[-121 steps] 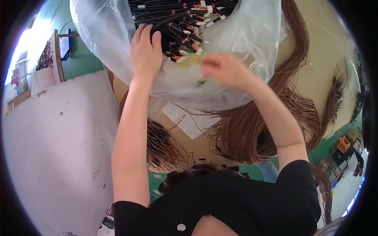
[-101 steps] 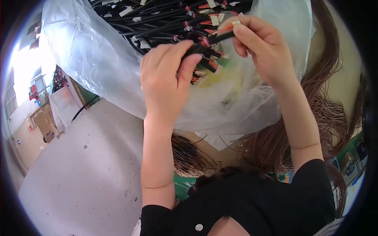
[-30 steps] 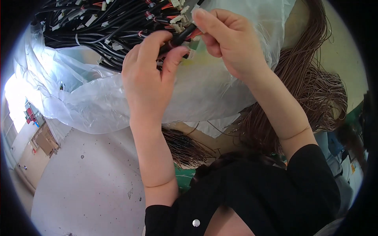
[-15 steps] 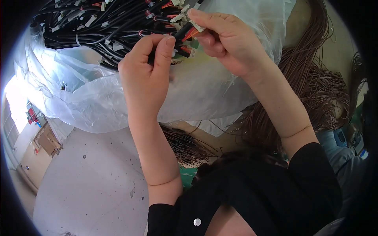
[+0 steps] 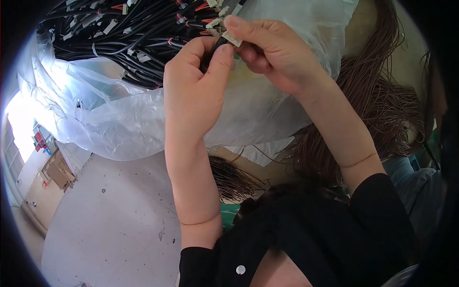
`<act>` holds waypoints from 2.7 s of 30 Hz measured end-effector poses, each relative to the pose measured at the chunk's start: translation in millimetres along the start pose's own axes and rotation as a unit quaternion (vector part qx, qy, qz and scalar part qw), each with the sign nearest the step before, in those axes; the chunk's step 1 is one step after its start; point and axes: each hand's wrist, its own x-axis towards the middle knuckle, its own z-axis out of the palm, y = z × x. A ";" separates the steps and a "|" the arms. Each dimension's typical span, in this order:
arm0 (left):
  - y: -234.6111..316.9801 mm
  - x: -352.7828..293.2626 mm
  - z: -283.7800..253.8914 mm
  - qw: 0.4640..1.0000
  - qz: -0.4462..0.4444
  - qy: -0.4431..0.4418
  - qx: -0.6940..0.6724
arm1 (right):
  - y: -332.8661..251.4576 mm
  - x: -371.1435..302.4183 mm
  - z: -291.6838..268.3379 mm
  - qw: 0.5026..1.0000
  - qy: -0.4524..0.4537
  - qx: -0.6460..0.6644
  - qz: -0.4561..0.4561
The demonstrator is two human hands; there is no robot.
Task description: The person sorts plastic connectors and wire cables on the table, then inserts the wire terminals into plastic connector housings by hand.
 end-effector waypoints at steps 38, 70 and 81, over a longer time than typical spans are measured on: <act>1.4 4.7 -6.0 0.995 -0.024 -0.006 -0.102 | 14.9 9.5 -2.6 0.917 -0.112 0.354 0.145; -4.4 13.1 12.2 0.989 0.035 0.140 -0.029 | 22.1 13.6 13.9 0.986 -0.042 0.140 -0.074; 8.9 15.2 5.4 0.991 -0.031 0.081 -0.100 | 18.9 15.8 6.9 0.973 -0.099 0.206 -0.017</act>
